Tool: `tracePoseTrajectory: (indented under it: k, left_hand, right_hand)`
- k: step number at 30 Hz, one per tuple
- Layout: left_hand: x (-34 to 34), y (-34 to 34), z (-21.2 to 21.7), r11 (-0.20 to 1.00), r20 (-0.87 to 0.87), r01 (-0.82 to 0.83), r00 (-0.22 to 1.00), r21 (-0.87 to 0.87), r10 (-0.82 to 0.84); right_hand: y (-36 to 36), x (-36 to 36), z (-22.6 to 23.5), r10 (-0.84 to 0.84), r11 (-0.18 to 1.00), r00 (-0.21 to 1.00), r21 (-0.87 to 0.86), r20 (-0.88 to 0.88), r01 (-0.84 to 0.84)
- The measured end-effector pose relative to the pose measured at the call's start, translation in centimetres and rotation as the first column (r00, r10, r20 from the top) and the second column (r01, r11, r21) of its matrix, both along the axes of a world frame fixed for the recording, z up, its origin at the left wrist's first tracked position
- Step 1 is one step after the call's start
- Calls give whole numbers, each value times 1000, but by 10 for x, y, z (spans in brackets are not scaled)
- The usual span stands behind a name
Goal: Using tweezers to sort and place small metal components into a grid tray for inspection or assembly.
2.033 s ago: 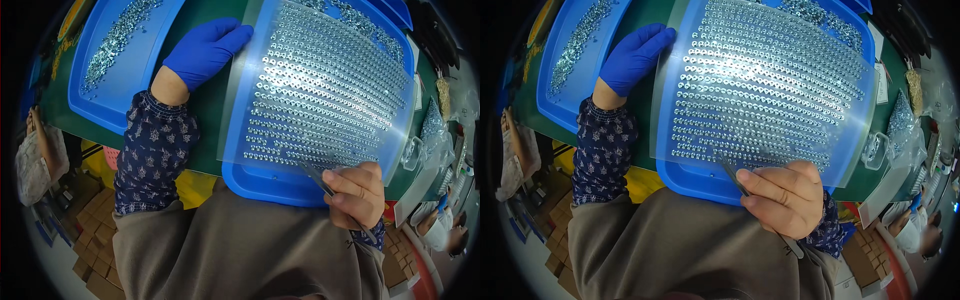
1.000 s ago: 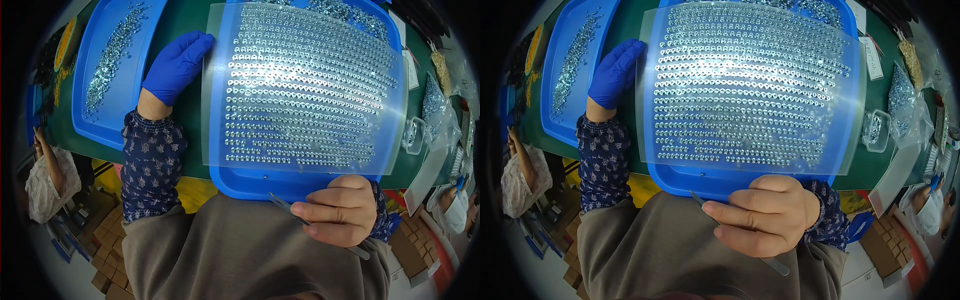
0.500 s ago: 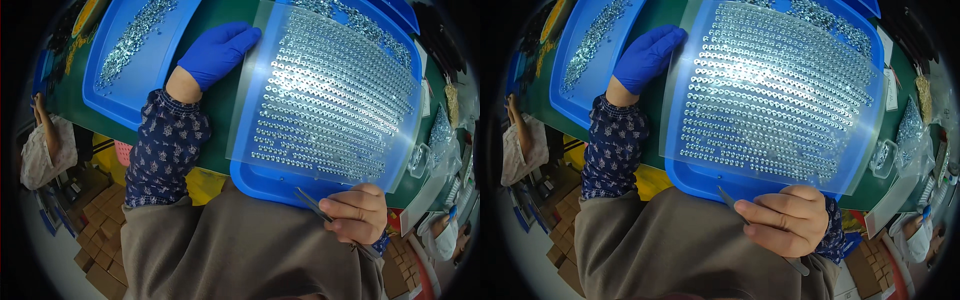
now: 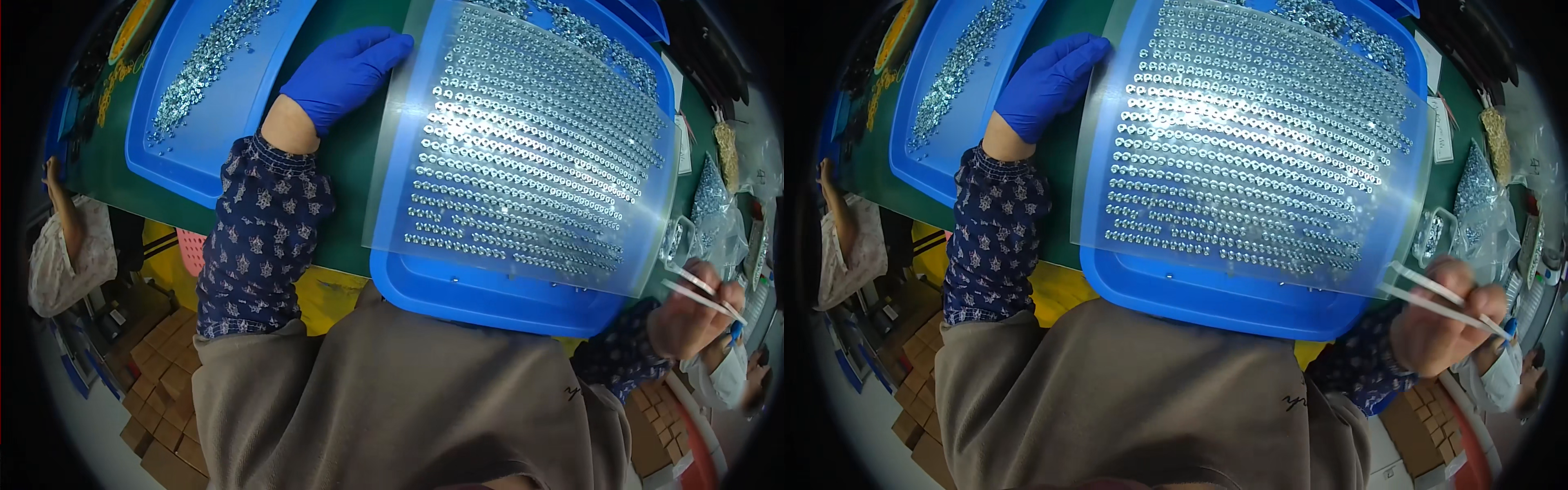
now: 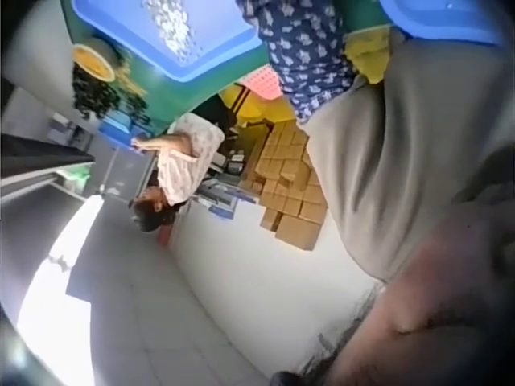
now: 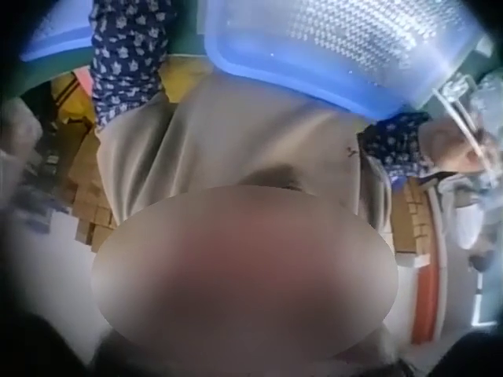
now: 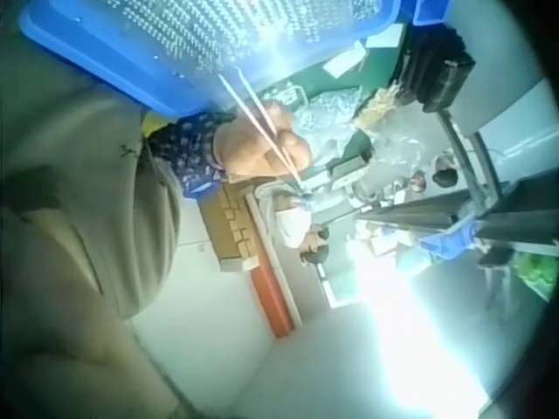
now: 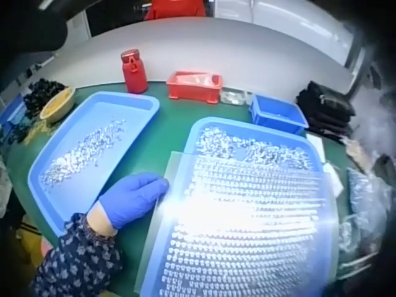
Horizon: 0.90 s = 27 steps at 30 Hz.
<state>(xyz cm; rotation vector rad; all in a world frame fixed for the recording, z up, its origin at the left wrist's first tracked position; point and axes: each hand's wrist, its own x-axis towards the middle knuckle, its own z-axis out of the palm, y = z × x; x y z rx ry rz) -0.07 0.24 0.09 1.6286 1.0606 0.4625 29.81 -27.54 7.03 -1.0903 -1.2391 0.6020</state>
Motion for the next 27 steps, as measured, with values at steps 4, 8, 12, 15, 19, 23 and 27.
tracePoseTrajectory:
  k: [4,8,12,15,19,23,27]
  left_hand:
    - [-7,7,-13,971,27,102,994,218,-110]
    - [9,7,5,991,-209,35,978,128,-7]
    - [-7,13,-21,904,-104,103,992,414,-66]
    - [-7,27,-20,448,-392,403,912,798,-121]
    - [9,27,-15,976,-387,103,922,192,-21]
    - [4,27,-22,967,-368,86,930,241,9]
    - [21,18,-12,961,-212,-275,942,-35,262]
  right_hand:
    - [15,83,-16,74,992,945,-70,-318,-101]
    - [36,99,-38,46,995,934,-69,-355,-75]
    - [51,85,-50,139,989,908,2,-395,-150]
    - [47,85,-53,30,996,911,-66,-412,-63]
    - [45,86,-57,-16,992,886,-117,-464,-44]
    - [46,79,-58,19,993,871,-92,-491,-74]
    - [44,76,-57,36,991,861,-95,-507,-97]
